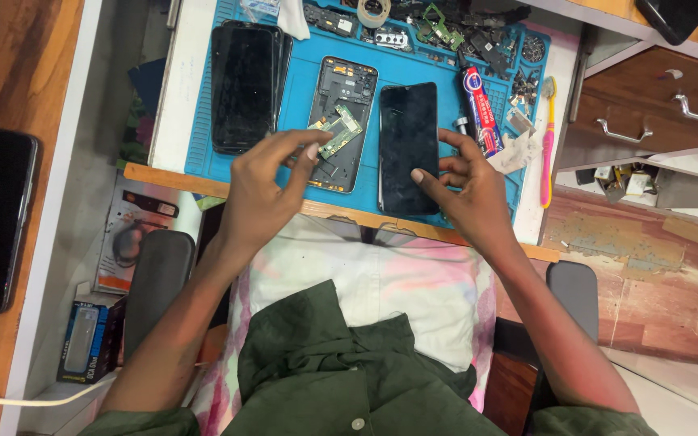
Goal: The person removes a smartphone screen assembly and sets it aside. They then pick up a small green circuit board, apply liquid from a bottle, and scrub it with a toothbrush. The person repeats the liquid application and scrubbing, then wipes the board with a cloth.
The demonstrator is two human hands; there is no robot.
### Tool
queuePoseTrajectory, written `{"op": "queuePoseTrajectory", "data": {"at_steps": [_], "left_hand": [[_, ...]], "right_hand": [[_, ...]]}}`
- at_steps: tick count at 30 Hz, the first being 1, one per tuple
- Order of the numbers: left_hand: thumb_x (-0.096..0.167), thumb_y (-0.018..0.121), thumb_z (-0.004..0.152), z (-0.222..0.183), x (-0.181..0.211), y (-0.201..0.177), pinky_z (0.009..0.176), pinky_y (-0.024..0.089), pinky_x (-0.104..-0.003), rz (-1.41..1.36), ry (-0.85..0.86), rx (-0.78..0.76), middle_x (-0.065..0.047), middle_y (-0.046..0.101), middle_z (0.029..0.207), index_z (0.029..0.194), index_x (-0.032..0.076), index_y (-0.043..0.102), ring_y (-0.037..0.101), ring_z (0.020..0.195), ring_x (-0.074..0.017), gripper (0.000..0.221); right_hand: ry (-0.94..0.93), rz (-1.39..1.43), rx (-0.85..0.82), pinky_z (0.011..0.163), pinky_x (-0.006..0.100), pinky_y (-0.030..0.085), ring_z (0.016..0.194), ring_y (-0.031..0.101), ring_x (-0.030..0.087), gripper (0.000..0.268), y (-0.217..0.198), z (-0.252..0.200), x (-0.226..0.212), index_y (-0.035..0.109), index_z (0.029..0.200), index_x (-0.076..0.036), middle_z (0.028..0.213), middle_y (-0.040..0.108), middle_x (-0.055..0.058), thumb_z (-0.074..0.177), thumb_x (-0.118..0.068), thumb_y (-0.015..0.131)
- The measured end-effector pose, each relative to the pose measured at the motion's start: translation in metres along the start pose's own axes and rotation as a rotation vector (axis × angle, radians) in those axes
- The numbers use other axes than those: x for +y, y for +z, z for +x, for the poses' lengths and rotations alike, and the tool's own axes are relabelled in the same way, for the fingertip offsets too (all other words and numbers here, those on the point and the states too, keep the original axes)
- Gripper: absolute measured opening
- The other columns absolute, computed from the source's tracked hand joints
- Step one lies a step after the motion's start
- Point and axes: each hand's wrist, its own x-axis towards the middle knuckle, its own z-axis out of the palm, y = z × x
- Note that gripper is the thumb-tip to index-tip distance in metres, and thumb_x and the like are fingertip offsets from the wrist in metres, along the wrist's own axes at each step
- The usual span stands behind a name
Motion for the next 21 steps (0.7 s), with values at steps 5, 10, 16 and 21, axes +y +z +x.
{"op": "queuePoseTrajectory", "data": {"at_steps": [5, 10, 16, 21], "left_hand": [[0.002, 0.062, 0.101, -0.006, 0.003, 0.003, 0.085, 0.060, -0.038, 0.125, 0.132, -0.031, -0.017, 0.074, 0.111, 0.119, -0.001, 0.071, 0.074, 0.100, -0.0290, 0.020], [0.001, 0.065, 0.100, -0.007, 0.001, 0.004, 0.084, 0.060, -0.039, 0.147, 0.165, -0.044, -0.017, 0.074, 0.109, 0.118, -0.001, 0.071, 0.074, 0.098, -0.0297, 0.019], [0.002, 0.066, 0.100, -0.007, -0.004, 0.004, 0.088, 0.058, -0.041, 0.169, 0.163, -0.060, -0.017, 0.073, 0.110, 0.116, -0.002, 0.071, 0.071, 0.102, -0.0324, 0.017], [0.003, 0.066, 0.098, -0.007, -0.005, 0.006, 0.094, 0.057, -0.042, 0.193, 0.194, -0.070, -0.017, 0.071, 0.114, 0.116, -0.002, 0.070, 0.067, 0.110, -0.0325, 0.019]], "right_hand": [[-0.004, 0.207, 0.076, 0.073, 0.019, 0.044, 0.078, 0.054, 0.002, 0.055, -0.008, 0.001, 0.002, 0.057, 0.144, -0.002, 0.095, 0.066, -0.001, 0.094, -0.008, 0.078], [-0.149, 0.191, 0.240, 0.079, 0.018, 0.048, 0.084, 0.059, 0.002, 0.051, -0.015, -0.001, -0.004, 0.055, 0.146, -0.002, 0.099, 0.070, -0.001, 0.099, -0.007, 0.075], [-0.371, -0.132, 0.401, 0.077, 0.022, 0.053, 0.091, 0.064, 0.006, 0.045, -0.023, -0.010, -0.025, 0.058, 0.148, 0.000, 0.105, 0.069, 0.007, 0.105, -0.003, 0.074], [-0.791, -0.715, 0.634, 0.079, 0.031, 0.059, 0.092, 0.076, 0.022, 0.035, -0.026, -0.010, -0.038, 0.062, 0.138, 0.004, 0.110, 0.075, 0.021, 0.105, 0.003, 0.073]]}}
